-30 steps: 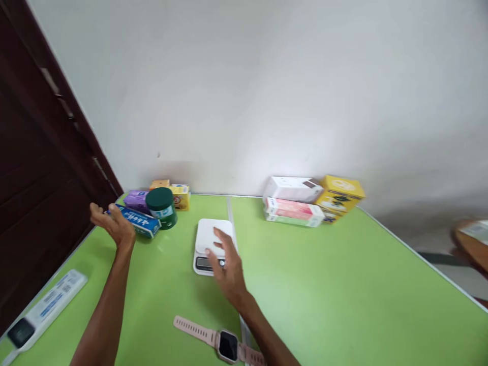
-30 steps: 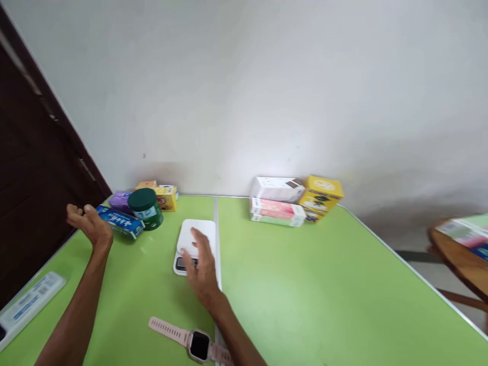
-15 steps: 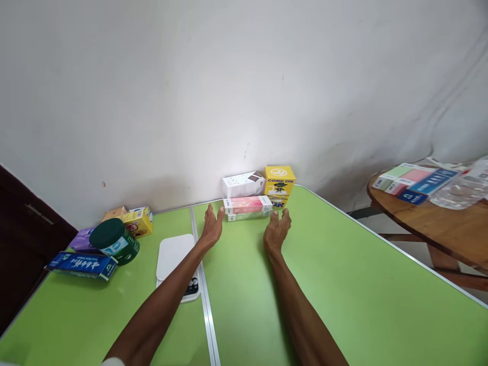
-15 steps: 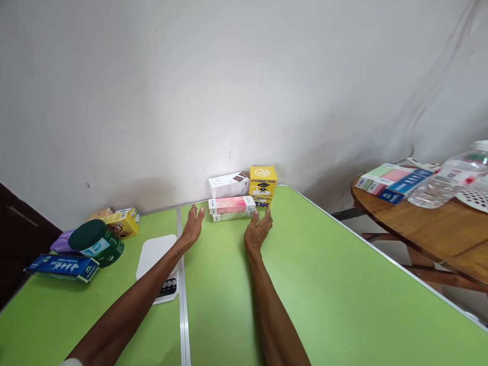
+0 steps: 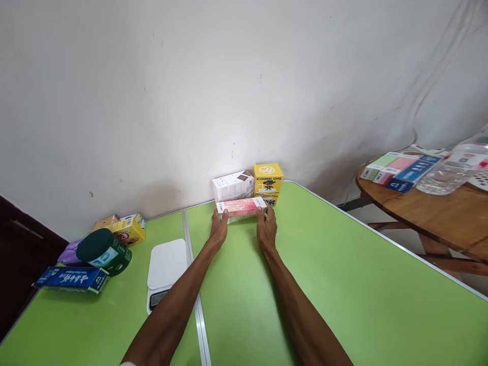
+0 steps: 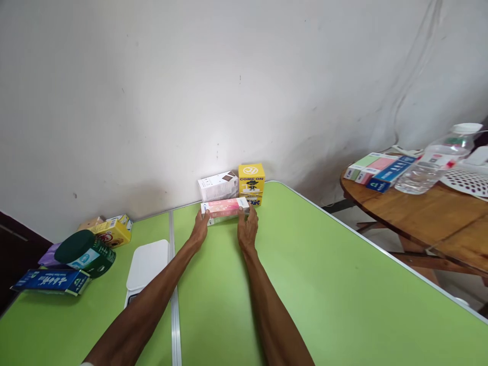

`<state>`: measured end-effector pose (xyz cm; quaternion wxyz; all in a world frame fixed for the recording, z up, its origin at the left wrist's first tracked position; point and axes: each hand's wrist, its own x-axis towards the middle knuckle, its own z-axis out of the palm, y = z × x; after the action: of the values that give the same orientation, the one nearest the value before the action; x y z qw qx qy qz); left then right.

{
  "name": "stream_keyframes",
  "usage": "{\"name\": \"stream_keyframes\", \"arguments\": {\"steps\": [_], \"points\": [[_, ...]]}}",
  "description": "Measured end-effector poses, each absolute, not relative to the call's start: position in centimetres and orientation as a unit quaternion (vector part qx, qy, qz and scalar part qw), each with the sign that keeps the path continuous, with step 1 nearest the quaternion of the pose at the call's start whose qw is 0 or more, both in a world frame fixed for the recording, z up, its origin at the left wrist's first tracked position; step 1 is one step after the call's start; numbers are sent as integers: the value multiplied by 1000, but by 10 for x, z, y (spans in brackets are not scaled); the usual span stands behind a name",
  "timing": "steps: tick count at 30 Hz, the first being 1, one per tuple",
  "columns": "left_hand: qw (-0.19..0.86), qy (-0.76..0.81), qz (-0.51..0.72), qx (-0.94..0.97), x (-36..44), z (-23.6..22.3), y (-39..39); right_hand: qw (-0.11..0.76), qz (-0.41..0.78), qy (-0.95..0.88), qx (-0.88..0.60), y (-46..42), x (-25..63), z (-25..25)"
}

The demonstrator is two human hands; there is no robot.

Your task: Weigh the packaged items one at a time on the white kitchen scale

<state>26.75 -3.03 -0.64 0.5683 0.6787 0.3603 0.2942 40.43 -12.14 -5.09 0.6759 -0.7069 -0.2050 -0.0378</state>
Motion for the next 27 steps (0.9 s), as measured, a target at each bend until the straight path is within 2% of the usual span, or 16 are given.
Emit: {"name": "stream_keyframes", "arguments": {"steps": [9, 15, 21, 27], "points": [[514, 346, 294, 728, 239, 34, -72, 695, -47, -178, -694, -164, 353, -32], [461, 360, 371, 721, 142, 58, -82, 704, -17, -279, -652, -164, 275, -16], [385, 430, 449, 682, 32, 40, -71, 695, 91, -388, -598, -139, 190, -22], [399, 473, 460, 636, -17, 5, -52, 654, 130, -435, -605, -125, 155, -42]]}}
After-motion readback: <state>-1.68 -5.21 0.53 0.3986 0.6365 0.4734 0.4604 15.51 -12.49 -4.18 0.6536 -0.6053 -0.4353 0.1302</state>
